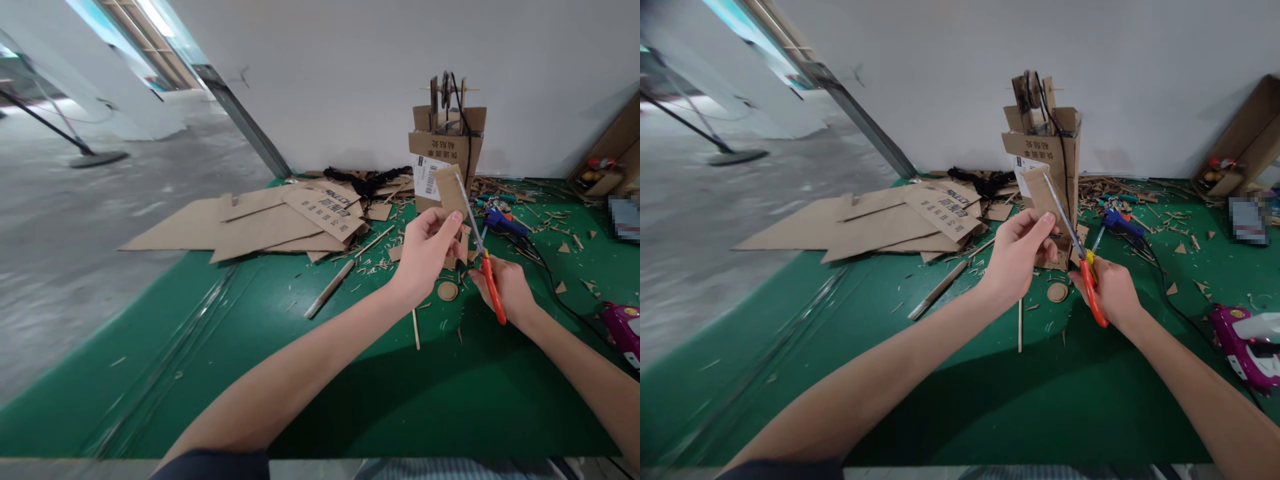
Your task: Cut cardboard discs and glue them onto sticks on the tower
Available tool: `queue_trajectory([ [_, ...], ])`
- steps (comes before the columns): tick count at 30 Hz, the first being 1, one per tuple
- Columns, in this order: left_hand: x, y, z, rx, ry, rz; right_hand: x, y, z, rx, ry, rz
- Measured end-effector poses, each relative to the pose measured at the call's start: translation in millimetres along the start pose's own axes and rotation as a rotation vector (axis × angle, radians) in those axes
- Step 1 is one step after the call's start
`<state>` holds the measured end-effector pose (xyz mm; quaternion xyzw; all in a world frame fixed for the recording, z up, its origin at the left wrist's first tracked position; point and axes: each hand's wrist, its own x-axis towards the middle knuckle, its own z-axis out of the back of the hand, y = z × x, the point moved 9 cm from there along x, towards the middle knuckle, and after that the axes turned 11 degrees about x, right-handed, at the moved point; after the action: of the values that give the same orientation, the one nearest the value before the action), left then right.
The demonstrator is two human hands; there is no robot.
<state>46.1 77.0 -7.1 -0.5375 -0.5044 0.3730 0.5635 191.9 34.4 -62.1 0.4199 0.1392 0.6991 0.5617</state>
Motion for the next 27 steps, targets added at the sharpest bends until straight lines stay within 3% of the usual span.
queue_trajectory([
  [10,9.5,-11.7,9.1,0.163,0.026,-0.070,-4.1,-2.6,-11.2,0.414,0.157,-0.026],
  [20,15.2,-17.8,11.4,0.308,0.076,-0.144,-3.8,-5.8,-13.1,0.457,0.177,-0.012],
  [27,15.6,-16.2,11.4,0.278,0.077,-0.111,-4.7,-3.8,-15.6,0.496,0.225,-0.037],
])
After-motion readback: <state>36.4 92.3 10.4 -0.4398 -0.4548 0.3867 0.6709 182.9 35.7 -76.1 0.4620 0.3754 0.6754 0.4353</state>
